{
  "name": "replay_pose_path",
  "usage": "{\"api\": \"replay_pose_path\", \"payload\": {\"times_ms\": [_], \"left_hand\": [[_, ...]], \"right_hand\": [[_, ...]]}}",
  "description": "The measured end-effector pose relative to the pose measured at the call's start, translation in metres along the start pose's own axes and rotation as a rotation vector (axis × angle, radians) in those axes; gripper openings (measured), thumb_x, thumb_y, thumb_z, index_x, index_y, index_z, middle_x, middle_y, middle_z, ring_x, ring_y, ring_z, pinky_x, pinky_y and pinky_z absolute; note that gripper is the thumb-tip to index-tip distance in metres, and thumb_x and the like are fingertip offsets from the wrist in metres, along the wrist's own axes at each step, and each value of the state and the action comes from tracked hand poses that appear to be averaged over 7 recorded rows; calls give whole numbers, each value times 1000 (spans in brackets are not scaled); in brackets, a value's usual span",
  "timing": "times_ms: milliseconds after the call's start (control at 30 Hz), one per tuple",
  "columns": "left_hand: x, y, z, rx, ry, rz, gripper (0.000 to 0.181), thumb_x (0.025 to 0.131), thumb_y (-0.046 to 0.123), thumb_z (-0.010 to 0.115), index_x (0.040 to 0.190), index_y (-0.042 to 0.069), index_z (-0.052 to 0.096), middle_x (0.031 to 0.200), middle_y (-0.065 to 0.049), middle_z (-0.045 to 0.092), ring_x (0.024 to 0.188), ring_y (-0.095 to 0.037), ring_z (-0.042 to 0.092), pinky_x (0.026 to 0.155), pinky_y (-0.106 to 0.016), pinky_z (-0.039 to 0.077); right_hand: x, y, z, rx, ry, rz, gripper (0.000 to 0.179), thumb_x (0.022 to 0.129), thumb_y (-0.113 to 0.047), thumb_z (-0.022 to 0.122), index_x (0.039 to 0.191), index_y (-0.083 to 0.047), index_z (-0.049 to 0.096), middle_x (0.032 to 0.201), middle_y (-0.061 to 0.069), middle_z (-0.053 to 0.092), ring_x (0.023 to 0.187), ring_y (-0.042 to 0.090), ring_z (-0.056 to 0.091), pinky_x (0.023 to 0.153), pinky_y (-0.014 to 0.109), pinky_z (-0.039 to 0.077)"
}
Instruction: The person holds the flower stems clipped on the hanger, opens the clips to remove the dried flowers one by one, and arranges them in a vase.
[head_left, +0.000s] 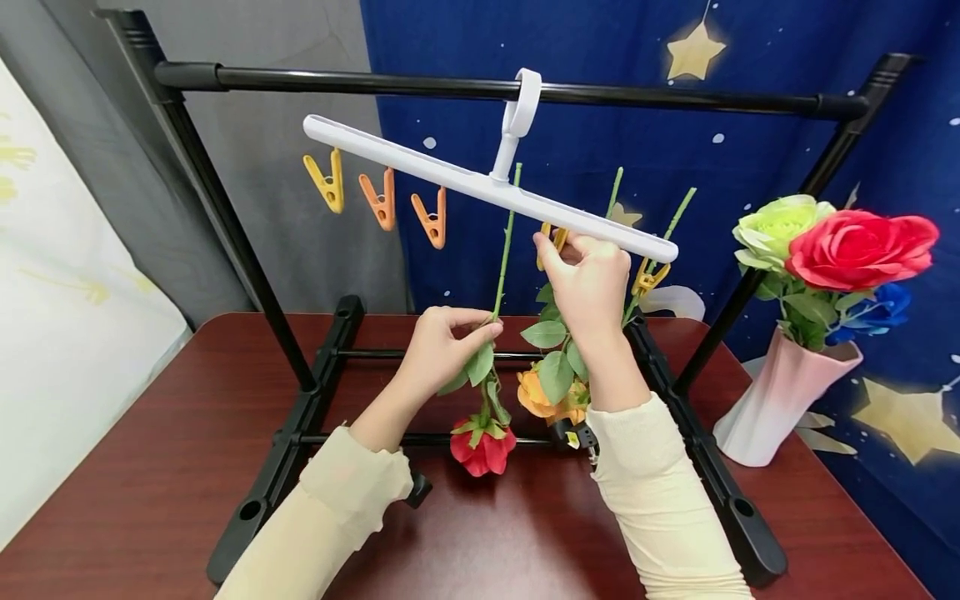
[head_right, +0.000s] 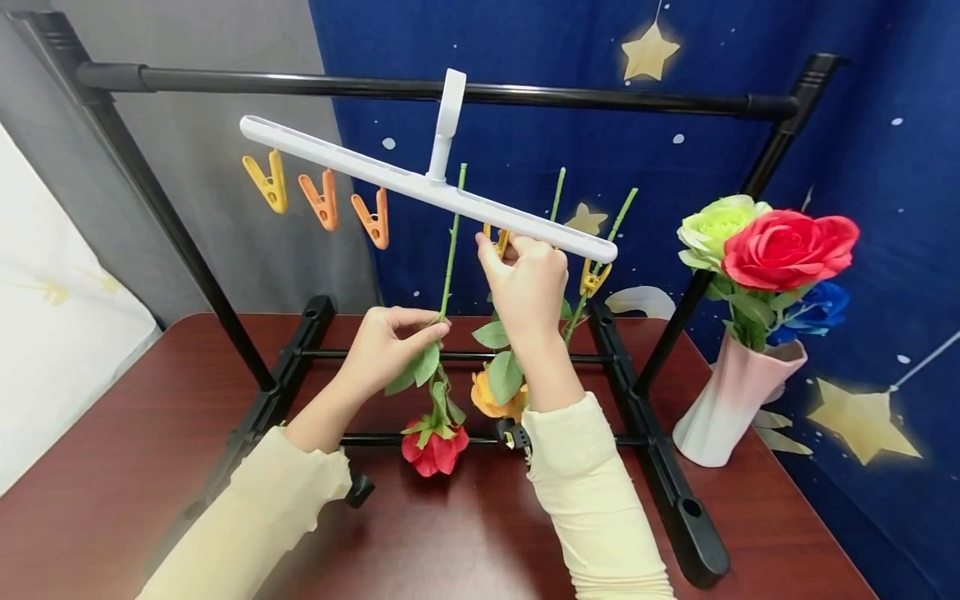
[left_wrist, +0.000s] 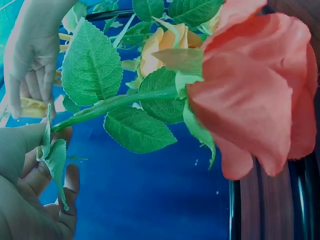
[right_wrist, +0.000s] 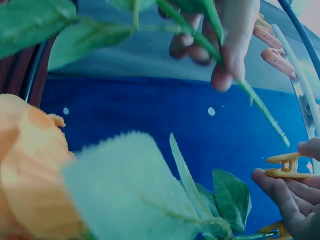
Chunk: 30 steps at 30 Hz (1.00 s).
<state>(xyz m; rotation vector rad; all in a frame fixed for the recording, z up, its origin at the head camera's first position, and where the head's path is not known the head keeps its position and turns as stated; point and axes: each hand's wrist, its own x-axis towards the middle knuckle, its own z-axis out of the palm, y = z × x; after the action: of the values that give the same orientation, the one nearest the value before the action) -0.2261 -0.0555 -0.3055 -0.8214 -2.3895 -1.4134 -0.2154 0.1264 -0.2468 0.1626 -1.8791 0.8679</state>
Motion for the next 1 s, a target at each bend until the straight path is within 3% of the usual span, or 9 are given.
{"api": "replay_pose_path", "payload": {"times_ms": [233, 533, 700, 867, 1000], "left_hand": [[-15, 8, -17, 67, -17, -9, 18, 82, 30, 70, 96, 19, 75, 90, 4, 72, 86, -11, 56, 76, -36, 48], [-35, 17, -35, 186, -91, 9, 12, 82, 29, 71, 91, 21, 75, 80, 8, 68, 80, -9, 52, 65, -27, 45], [-50, 14, -47, 254, -122, 25, 13, 81, 28, 72, 91, 21, 75, 83, 9, 66, 82, -8, 50, 64, -26, 44], [-67, 12, -54, 293, -114, 14, 16, 79, 27, 73, 94, 22, 75, 88, 6, 59, 83, -7, 47, 60, -23, 44], [-77, 15, -55, 303, -113, 41, 16, 79, 27, 73, 94, 21, 75, 90, 4, 55, 85, -6, 47, 59, -21, 45]], "right_hand": [[4, 5, -2, 24, -70, 147, 34, 82, -39, 68, 64, -10, 69, 60, 3, 69, 52, 13, 58, 51, 21, 34], [4, 7, -4, 160, -151, 258, 29, 82, -36, 69, 80, -7, 68, 67, 9, 70, 58, 17, 67, 47, 20, 44], [2, 8, -5, 222, -187, 294, 34, 83, -31, 69, 99, -1, 67, 78, 14, 71, 64, 23, 69, 58, 19, 51], [1, 8, -10, 214, -217, 322, 36, 83, -31, 69, 104, -2, 67, 82, 14, 72, 64, 23, 69, 63, 23, 53], [-4, 8, -19, 155, -234, 311, 34, 84, -34, 67, 101, -4, 69, 83, 11, 72, 64, 21, 69, 62, 21, 51]]}}
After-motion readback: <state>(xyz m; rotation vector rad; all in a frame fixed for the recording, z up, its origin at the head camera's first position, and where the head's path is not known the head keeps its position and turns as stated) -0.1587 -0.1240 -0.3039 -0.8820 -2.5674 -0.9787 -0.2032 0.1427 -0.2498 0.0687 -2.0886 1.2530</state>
